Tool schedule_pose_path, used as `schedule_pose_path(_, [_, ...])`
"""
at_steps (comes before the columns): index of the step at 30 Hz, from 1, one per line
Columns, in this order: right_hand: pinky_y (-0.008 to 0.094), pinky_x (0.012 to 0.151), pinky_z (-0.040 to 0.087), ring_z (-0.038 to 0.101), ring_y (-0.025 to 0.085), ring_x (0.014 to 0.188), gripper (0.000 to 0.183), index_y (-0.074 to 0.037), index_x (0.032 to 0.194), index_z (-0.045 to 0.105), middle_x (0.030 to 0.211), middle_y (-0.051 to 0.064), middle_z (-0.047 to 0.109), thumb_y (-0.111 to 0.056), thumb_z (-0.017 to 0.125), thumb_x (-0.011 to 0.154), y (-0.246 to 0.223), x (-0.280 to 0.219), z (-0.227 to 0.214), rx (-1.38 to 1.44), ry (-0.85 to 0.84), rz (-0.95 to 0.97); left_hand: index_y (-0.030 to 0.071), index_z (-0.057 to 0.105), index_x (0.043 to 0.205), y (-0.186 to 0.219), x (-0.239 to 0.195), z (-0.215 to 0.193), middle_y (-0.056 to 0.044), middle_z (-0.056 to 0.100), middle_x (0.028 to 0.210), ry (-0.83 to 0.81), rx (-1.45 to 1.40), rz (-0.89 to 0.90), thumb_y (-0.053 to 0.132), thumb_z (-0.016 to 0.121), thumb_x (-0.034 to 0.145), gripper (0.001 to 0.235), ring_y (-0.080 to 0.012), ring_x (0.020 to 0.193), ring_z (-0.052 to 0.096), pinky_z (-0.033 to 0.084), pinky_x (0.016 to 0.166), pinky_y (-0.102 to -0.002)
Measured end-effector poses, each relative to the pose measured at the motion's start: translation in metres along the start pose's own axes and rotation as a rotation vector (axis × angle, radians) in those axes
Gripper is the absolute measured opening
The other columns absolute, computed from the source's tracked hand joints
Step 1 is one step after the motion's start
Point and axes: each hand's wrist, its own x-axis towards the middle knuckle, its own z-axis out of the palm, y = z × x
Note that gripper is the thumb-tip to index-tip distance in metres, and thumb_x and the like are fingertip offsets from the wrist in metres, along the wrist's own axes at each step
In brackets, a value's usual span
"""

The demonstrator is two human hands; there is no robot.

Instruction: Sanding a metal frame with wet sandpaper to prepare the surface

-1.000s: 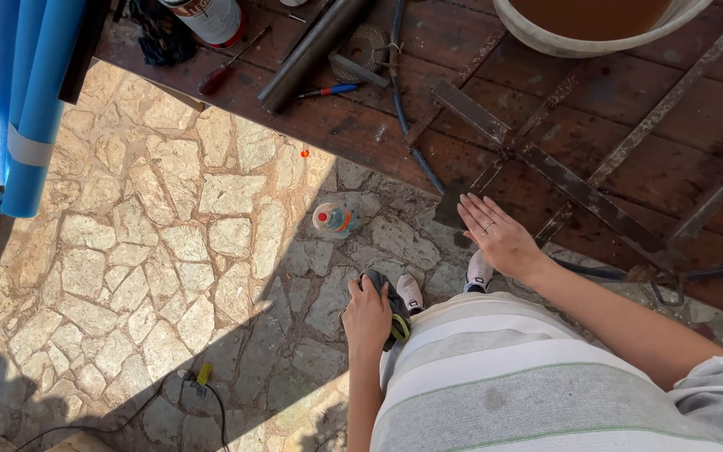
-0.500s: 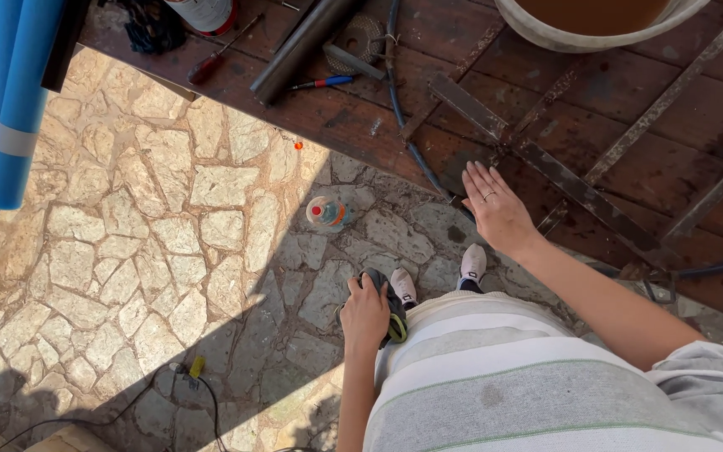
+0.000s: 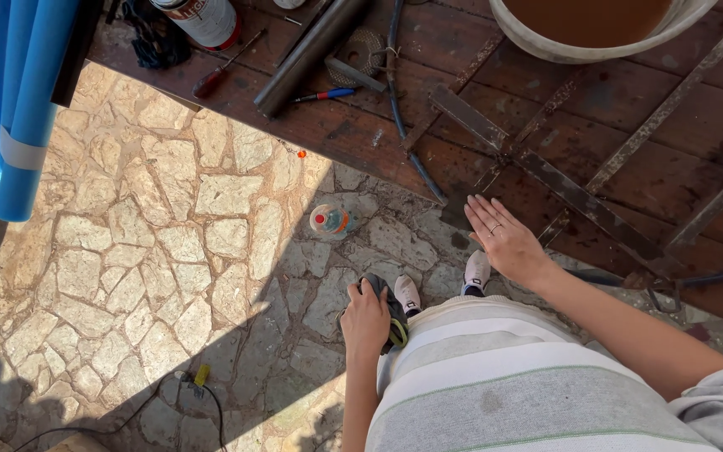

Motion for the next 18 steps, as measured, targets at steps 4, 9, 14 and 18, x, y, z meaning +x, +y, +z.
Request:
schedule_pose_path(4, [0.038, 0.128, 0.029, 0.044, 0.024, 0.147, 0.048, 0.0, 0.151, 0.048, 0.157, 0.014, 0.05, -0.024, 0.047, 0.11, 0.003, 0.017, -0.006, -0.069, 0.027, 0.099, -0.009, 0.048, 0.144, 0.002, -0.004, -0.001, -0.027, 0.051, 0.131, -0.027, -0.001, 0.003, 0.038, 0.038, 0.113, 0.057, -0.0402, 0.085, 0.075, 0.063, 0.06, -0.052])
schedule_pose_path(9, [0.039, 0.128, 0.03, 0.043, 0.022, 0.147, 0.054, -0.004, 0.151, 0.047, 0.16, 0.01, 0.046, -0.032, 0.049, 0.105, -0.005, 0.005, -0.007, -0.029, 0.009, -0.06, -0.008, 0.048, 0.144, 0.001, 0.002, -0.006, -0.027, 0.051, 0.132, -0.018, -0.007, -0.004, 0.04, 0.038, 0.113, 0.058, -0.04, 0.084, 0.076, 0.064, 0.06, -0.051])
schedule_pose_path(14, [0.04, 0.129, 0.029, 0.047, 0.025, 0.144, 0.047, 0.002, 0.151, 0.048, 0.154, 0.014, 0.052, -0.023, 0.046, 0.111, -0.003, 0.029, -0.001, -0.042, 0.064, 0.09, -0.009, 0.049, 0.144, 0.0, 0.002, 0.0, -0.026, 0.052, 0.131, -0.038, 0.023, -0.003, 0.038, 0.039, 0.113, 0.058, -0.0398, 0.083, 0.076, 0.063, 0.059, -0.051])
schedule_pose_path(18, [0.039, 0.128, 0.03, 0.043, 0.022, 0.148, 0.054, -0.006, 0.152, 0.046, 0.159, 0.009, 0.047, -0.032, 0.051, 0.105, -0.016, 0.008, 0.004, 0.013, 0.042, -0.014, -0.008, 0.049, 0.144, 0.003, 0.003, -0.006, -0.026, 0.052, 0.13, -0.021, 0.012, -0.014, 0.04, 0.04, 0.112, 0.058, -0.0404, 0.083, 0.076, 0.064, 0.059, -0.051])
